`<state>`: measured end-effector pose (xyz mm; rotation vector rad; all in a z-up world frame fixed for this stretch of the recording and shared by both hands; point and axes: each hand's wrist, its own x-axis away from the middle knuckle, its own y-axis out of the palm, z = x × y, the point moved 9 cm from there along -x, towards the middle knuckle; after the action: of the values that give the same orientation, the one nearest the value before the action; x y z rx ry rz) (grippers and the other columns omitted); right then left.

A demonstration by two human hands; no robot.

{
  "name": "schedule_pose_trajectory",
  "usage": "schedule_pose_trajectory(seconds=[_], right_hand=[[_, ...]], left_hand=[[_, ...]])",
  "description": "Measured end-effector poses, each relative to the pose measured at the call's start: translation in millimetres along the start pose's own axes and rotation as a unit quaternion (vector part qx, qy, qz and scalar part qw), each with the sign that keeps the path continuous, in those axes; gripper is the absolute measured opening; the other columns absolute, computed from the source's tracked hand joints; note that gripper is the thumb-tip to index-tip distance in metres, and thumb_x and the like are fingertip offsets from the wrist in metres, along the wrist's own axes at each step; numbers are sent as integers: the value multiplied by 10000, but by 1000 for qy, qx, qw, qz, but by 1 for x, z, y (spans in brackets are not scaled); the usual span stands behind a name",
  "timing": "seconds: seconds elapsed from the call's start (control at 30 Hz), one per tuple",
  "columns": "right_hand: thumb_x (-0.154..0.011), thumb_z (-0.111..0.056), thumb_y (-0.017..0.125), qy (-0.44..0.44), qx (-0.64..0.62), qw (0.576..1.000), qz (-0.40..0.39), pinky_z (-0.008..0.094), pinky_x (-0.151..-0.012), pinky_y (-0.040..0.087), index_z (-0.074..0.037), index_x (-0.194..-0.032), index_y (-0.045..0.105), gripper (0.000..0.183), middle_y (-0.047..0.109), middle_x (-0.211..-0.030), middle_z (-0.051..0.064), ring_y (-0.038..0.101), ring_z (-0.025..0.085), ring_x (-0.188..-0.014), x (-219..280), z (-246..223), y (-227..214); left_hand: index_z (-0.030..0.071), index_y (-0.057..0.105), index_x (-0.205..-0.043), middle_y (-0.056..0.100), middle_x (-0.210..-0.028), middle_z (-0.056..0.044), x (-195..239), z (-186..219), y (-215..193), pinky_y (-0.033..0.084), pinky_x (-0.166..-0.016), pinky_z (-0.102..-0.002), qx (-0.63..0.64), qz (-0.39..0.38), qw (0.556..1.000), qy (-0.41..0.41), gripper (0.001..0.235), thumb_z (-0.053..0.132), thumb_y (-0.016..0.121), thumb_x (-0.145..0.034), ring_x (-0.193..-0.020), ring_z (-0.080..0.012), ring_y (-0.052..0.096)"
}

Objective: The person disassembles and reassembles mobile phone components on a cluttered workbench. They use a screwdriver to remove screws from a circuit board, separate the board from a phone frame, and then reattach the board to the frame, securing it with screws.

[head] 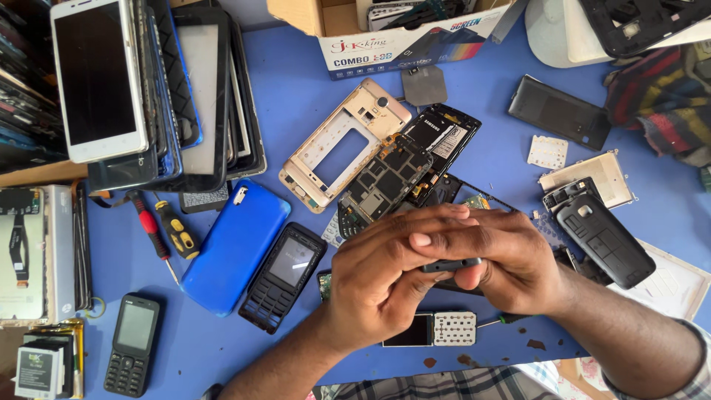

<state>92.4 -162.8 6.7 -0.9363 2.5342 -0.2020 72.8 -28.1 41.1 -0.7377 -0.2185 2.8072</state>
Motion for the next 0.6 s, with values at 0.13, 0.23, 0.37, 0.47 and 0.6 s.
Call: schedule_pose_trajectory(seconds=[0.13, 0.23, 0.37, 0.47, 0.6], right_hand=[[-1101, -421, 519, -4, 9, 1000, 16, 398, -1002, 587, -48, -1362, 633, 470, 781, -1162, 126, 791, 265, -1089, 2, -2, 1], [-1071, -446, 532, -13, 33, 999, 2, 389, -997, 581, -37, -1370, 624, 515, 781, -1138, 101, 791, 247, -1067, 0, -4, 0], [-1030, -473, 586, -30, 46, 998, -9, 406, -1019, 574, -33, -1355, 627, 549, 779, -1151, 100, 787, 265, -1096, -3, -10, -1], [-1017, -474, 590, -51, 58, 997, -14, 467, -1108, 550, -50, -1361, 632, 547, 759, -1214, 128, 781, 256, -1110, -5, -14, -1], [-981, -453, 622, -49, 43, 998, -18, 443, -1069, 558, -31, -1388, 585, 588, 749, -1204, 120, 768, 280, -1122, -8, -15, -1]], left_hand=[[43, 621, -1184, 683, -1362, -161, 2, -3, 0, 614, -1088, -380, 12, 2, 1000, -14, 118, 73, 653, -1074, -1262, -287, 710], [47, 609, -1199, 685, -1336, -147, -1, 0, -2, 611, -1121, -384, 26, -1, 1000, 1, 131, 93, 661, -1088, -1291, -286, 698], [31, 592, -1226, 682, -1369, -147, -4, 6, -3, 597, -1157, -413, 34, -13, 999, 24, 192, 122, 667, -1074, -1328, -297, 669], [31, 586, -1205, 683, -1359, -152, -6, 8, -3, 576, -1131, -417, 14, -15, 999, 39, 186, 105, 692, -1071, -1328, -317, 666], [20, 603, -1192, 695, -1303, -167, -4, 6, -4, 618, -1111, -409, 16, -3, 999, 33, 194, 89, 711, -1047, -1271, -318, 701]])
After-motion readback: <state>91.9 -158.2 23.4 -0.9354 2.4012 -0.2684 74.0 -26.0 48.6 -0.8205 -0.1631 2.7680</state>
